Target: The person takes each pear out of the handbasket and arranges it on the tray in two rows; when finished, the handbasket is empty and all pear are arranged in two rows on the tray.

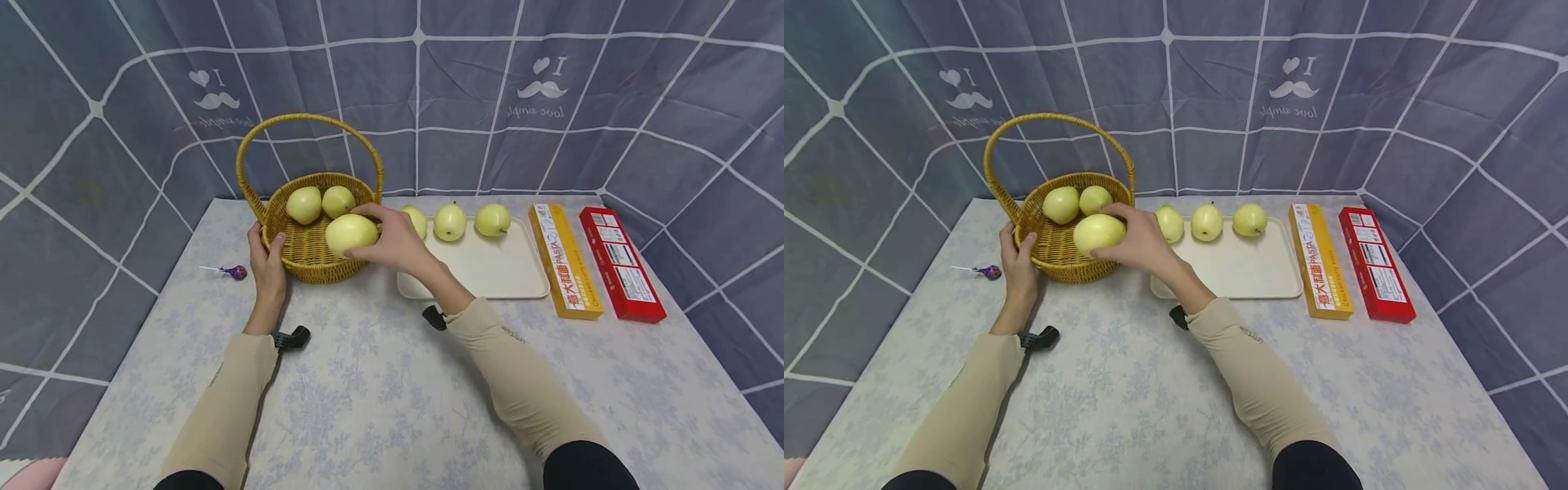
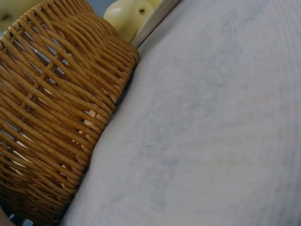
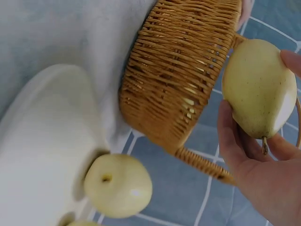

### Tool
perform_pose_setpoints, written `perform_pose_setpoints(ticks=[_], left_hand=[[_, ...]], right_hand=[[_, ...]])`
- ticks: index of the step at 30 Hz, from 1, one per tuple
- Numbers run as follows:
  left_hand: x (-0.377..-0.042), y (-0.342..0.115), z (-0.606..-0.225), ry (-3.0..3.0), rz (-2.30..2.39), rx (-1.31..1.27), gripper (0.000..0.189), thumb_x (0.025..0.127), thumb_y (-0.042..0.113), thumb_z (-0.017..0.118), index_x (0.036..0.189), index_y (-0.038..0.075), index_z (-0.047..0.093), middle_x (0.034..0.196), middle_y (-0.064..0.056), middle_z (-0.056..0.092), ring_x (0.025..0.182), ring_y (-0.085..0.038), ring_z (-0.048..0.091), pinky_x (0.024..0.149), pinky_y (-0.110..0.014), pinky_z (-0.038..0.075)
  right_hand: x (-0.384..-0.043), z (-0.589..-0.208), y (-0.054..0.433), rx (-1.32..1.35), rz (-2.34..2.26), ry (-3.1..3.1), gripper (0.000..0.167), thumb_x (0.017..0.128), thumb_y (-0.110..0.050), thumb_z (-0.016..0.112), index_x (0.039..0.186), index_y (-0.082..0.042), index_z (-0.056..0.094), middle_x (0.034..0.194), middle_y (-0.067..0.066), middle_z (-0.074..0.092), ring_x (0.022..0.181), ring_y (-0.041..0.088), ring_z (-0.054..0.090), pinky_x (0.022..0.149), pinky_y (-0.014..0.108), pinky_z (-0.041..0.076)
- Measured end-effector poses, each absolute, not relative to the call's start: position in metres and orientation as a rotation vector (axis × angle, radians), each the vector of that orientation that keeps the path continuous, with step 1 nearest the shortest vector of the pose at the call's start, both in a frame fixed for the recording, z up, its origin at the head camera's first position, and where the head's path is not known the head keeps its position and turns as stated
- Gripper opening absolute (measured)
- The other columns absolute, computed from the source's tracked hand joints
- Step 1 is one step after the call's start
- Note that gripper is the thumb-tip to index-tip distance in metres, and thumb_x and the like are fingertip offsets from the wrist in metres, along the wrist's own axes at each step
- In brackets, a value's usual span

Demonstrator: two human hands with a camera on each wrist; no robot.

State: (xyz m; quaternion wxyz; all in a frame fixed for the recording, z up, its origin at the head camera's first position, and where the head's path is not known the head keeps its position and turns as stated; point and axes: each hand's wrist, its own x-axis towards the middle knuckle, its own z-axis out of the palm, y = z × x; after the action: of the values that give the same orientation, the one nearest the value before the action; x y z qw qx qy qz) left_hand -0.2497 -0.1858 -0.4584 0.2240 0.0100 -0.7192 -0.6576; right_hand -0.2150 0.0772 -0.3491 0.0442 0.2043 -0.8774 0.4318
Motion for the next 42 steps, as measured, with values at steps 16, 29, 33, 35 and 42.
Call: perform_pose_setpoints(ticks=[16, 29, 33, 35, 42], left_hand=[[-0.222, -0.173, -0.421, -2.025, -1.841, 0.032, 0.060, 0.104, 0.018, 0.051, 0.158, -0.002, 0.036, 0.157, -0.028, 0.043, 0.142, -0.037, 0.045, 0.115, -0.033, 0.035], [-0.223, -0.172, -0.419, -2.013, -1.860, 0.018, 0.060, 0.105, 0.020, 0.050, 0.159, -0.002, 0.035, 0.158, -0.026, 0.042, 0.144, -0.038, 0.043, 0.118, -0.037, 0.034], [-0.225, -0.174, -0.421, -2.006, -1.879, 0.041, 0.059, 0.106, 0.023, 0.048, 0.159, 0.001, 0.035, 0.158, -0.024, 0.042, 0.143, -0.036, 0.044, 0.116, -0.032, 0.036], [-0.226, -0.175, -0.422, -2.001, -1.890, 0.039, 0.059, 0.106, 0.023, 0.049, 0.159, 0.002, 0.035, 0.158, -0.024, 0.042, 0.142, -0.035, 0.044, 0.115, -0.031, 0.036], [-0.229, -0.176, -0.426, -1.989, -1.906, 0.035, 0.059, 0.107, 0.024, 0.049, 0.160, 0.003, 0.035, 0.159, -0.026, 0.040, 0.146, -0.040, 0.040, 0.118, -0.030, 0.035]], right_hand=[[-0.192, -0.384, 0.167, 0.692, 1.505, -2.880, 0.062, 0.079, -0.026, 0.093, 0.135, -0.018, 0.068, 0.131, 0.000, 0.070, 0.119, 0.020, 0.064, 0.092, 0.038, 0.058], [-0.206, -0.407, 0.214, 0.666, 1.735, -2.951, 0.063, 0.090, -0.024, 0.085, 0.147, -0.012, 0.060, 0.148, 0.007, 0.061, 0.140, 0.028, 0.054, 0.117, 0.050, 0.040], [-0.207, -0.406, 0.211, 0.509, 1.866, -2.870, 0.064, 0.095, -0.022, 0.080, 0.150, -0.002, 0.054, 0.154, 0.016, 0.054, 0.143, 0.035, 0.052, 0.117, 0.053, 0.042], [-0.206, -0.404, 0.208, 0.410, 1.905, -2.834, 0.064, 0.096, -0.022, 0.079, 0.150, 0.001, 0.053, 0.153, 0.018, 0.054, 0.141, 0.037, 0.053, 0.115, 0.052, 0.045], [-0.201, -0.399, 0.201, 0.202, 1.971, -2.789, 0.057, 0.096, -0.018, 0.079, 0.140, 0.009, 0.057, 0.138, 0.027, 0.062, 0.121, 0.036, 0.068, 0.101, 0.045, 0.057]])
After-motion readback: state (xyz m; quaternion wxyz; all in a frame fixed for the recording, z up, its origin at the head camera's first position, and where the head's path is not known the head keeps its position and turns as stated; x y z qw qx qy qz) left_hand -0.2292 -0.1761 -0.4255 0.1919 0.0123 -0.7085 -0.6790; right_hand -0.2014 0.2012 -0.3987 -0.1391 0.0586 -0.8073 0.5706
